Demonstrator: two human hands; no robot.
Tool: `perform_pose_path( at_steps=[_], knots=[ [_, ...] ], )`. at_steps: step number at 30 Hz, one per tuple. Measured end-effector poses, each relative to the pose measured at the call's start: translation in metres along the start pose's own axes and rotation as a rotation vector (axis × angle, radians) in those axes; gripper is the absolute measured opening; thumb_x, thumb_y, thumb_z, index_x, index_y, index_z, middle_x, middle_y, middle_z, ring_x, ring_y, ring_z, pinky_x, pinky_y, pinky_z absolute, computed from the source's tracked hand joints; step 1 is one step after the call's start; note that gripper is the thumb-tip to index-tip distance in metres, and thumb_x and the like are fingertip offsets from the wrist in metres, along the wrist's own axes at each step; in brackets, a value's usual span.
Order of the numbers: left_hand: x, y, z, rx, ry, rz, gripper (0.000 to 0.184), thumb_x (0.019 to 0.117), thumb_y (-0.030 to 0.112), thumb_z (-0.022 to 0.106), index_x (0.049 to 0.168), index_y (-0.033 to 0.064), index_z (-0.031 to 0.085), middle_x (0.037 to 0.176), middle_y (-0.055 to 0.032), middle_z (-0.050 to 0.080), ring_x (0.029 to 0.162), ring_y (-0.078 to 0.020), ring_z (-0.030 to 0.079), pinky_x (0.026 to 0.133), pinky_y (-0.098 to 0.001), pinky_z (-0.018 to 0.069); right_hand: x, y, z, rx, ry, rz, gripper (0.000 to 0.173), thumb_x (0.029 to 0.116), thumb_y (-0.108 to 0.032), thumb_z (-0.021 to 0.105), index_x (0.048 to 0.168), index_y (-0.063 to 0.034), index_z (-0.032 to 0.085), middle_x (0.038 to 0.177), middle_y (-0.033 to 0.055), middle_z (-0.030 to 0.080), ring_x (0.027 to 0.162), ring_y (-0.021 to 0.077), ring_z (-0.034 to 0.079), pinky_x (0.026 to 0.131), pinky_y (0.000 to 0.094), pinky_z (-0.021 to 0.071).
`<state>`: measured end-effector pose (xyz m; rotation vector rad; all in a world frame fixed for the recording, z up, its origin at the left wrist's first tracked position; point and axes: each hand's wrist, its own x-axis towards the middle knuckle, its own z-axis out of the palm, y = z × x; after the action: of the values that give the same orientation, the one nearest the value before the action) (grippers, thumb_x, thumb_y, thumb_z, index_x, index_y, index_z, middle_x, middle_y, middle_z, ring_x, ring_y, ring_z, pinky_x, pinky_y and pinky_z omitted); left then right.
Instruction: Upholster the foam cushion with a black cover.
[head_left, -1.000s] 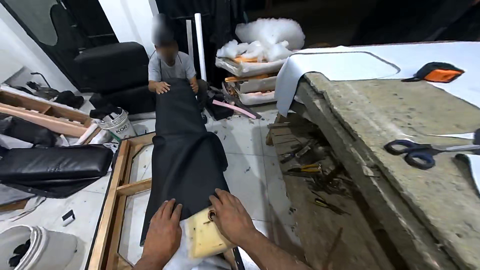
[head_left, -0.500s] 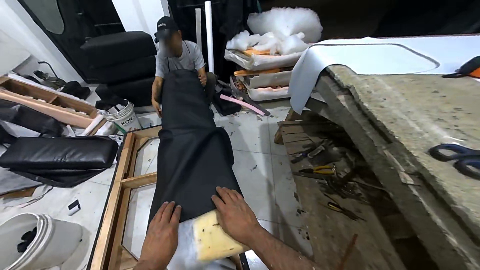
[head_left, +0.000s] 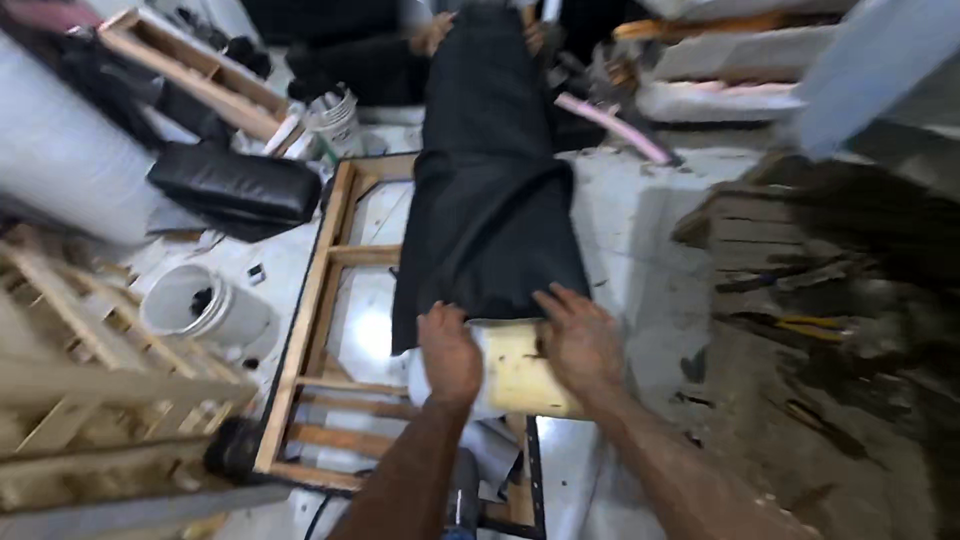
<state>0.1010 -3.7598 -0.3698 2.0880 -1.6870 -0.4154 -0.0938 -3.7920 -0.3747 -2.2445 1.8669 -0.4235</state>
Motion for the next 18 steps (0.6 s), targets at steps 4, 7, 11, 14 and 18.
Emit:
perform_pose_path(
  at_steps=[4,7,11,14,18],
  knots=[
    [0.0,-0.006,0.013,0.041,0.12,0.051,0.029,0.1017,0.016,0.051,0.124,0.0116,0.07,0.138,-0.008,0.064,0.142,-0.0274,0.048,0.122,-0.0519,0.0333,0.001,0.001,0.005,-0.023,0.05,-0.019,0.038,0.1035,-0.021,0.052,0.14,-0.0217,0.064,0.152,0.0093,0.054,0.14,0.0336,0.05,0.112,0.0614,0.0392],
    [0.001,-0.007,0.017,0.034,0.178,0.071,0.028,0.1007,0.014,0.052,0.121,0.0123,0.07,0.136,-0.0053,0.065,0.141,-0.0253,0.05,0.12,-0.0502,0.0352,0.002,-0.001,0.006,-0.051,0.072,-0.011,0.038,0.1039,-0.022,0.051,0.139,-0.0211,0.064,0.151,0.0081,0.055,0.14,0.0315,0.051,0.112,0.0597,0.0394],
    [0.005,-0.011,0.022,0.04,0.203,0.09,0.028,0.098,0.012,0.052,0.119,0.0128,0.071,0.135,-0.0048,0.066,0.139,-0.0245,0.052,0.119,-0.0484,0.0378,0.003,-0.002,0.005,-0.079,0.053,0.001,0.039,0.1035,-0.025,0.05,0.139,-0.022,0.064,0.151,0.0073,0.055,0.139,0.0317,0.05,0.112,0.0584,0.0395],
    [0.011,-0.013,0.019,0.039,0.185,0.111,0.029,0.0968,0.01,0.052,0.119,0.0107,0.071,0.134,-0.0092,0.065,0.136,-0.0278,0.054,0.116,-0.0492,0.0403,0.008,-0.008,0.002,-0.075,0.056,0.012,0.038,0.1023,-0.025,0.051,0.138,-0.0226,0.066,0.15,0.0078,0.057,0.138,0.032,0.052,0.112,0.059,0.0392],
    [0.014,-0.01,0.016,0.016,0.167,0.103,0.029,0.0964,0.009,0.052,0.119,0.0092,0.069,0.134,-0.0135,0.064,0.135,-0.0309,0.054,0.114,-0.0496,0.0429,0.011,-0.011,-0.002,-0.103,0.018,0.038,0.04,0.1031,-0.028,0.048,0.14,-0.0261,0.064,0.151,0.005,0.055,0.14,0.0286,0.05,0.113,0.0565,0.0381]
  ],
)
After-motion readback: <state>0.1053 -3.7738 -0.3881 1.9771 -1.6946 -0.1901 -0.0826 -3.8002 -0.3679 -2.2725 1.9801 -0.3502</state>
